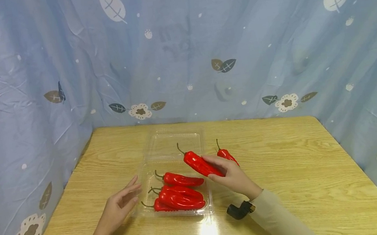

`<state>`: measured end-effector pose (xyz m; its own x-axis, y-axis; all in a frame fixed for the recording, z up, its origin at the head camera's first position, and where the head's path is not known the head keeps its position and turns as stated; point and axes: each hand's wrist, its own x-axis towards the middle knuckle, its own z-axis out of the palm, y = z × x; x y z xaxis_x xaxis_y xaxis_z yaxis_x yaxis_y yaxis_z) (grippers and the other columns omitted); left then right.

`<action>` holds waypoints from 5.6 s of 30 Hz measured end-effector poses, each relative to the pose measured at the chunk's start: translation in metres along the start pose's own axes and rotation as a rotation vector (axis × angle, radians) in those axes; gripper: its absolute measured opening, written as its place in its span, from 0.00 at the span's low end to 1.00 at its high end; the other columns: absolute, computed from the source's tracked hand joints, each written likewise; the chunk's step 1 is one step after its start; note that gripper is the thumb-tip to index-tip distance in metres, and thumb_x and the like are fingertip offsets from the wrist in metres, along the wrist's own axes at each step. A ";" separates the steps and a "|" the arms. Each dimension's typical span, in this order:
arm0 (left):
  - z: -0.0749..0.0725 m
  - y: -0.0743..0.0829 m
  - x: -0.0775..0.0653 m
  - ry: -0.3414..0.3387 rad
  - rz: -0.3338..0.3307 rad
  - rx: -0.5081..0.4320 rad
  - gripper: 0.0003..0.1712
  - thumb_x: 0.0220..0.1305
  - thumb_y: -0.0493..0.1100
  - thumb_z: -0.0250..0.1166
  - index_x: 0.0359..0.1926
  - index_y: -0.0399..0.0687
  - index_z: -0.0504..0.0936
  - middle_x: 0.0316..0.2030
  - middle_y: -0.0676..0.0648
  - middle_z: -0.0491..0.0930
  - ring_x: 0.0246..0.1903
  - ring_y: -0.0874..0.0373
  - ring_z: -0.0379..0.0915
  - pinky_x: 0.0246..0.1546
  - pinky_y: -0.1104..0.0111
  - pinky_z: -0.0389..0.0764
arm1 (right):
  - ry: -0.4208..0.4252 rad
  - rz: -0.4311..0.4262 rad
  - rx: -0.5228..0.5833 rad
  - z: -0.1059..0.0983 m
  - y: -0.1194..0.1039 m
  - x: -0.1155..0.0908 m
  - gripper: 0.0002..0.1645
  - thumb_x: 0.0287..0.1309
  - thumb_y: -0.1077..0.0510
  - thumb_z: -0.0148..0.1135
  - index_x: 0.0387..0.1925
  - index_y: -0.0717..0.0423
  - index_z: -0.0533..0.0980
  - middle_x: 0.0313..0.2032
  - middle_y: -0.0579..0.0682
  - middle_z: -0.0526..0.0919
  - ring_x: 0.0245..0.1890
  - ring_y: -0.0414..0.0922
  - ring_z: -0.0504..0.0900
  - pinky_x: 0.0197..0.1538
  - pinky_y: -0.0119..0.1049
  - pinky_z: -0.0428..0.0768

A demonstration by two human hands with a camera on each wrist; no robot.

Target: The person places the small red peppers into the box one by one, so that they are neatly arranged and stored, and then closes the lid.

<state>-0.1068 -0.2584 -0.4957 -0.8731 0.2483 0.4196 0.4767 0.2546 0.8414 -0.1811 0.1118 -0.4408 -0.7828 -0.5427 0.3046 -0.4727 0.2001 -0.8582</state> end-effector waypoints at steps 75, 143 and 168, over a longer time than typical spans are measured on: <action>0.001 0.001 0.001 0.013 -0.003 0.016 0.19 0.64 0.28 0.57 0.56 0.22 0.71 0.66 0.26 0.58 0.55 0.68 0.73 0.51 0.81 0.77 | -0.446 0.093 -0.437 0.043 -0.014 0.033 0.33 0.60 0.59 0.61 0.67 0.53 0.65 0.65 0.51 0.69 0.64 0.48 0.69 0.65 0.40 0.72; 0.001 0.002 0.001 0.015 -0.007 0.023 0.19 0.64 0.27 0.57 0.55 0.23 0.72 0.66 0.27 0.58 0.53 0.66 0.75 0.51 0.82 0.76 | 0.131 0.145 -0.119 -0.033 0.007 -0.008 0.31 0.60 0.62 0.62 0.64 0.64 0.66 0.63 0.65 0.69 0.62 0.60 0.70 0.63 0.55 0.70; 0.001 0.001 0.001 0.007 -0.014 0.013 0.20 0.63 0.26 0.57 0.57 0.24 0.71 0.66 0.28 0.58 0.54 0.65 0.74 0.53 0.81 0.75 | 0.176 0.326 0.002 -0.054 0.048 -0.031 0.38 0.59 0.63 0.62 0.67 0.68 0.58 0.68 0.65 0.61 0.69 0.60 0.58 0.70 0.48 0.58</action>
<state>-0.1070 -0.2569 -0.4947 -0.8806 0.2382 0.4097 0.4653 0.2699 0.8430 -0.2013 0.1819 -0.4696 -0.9498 -0.3022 0.0813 -0.1864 0.3374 -0.9227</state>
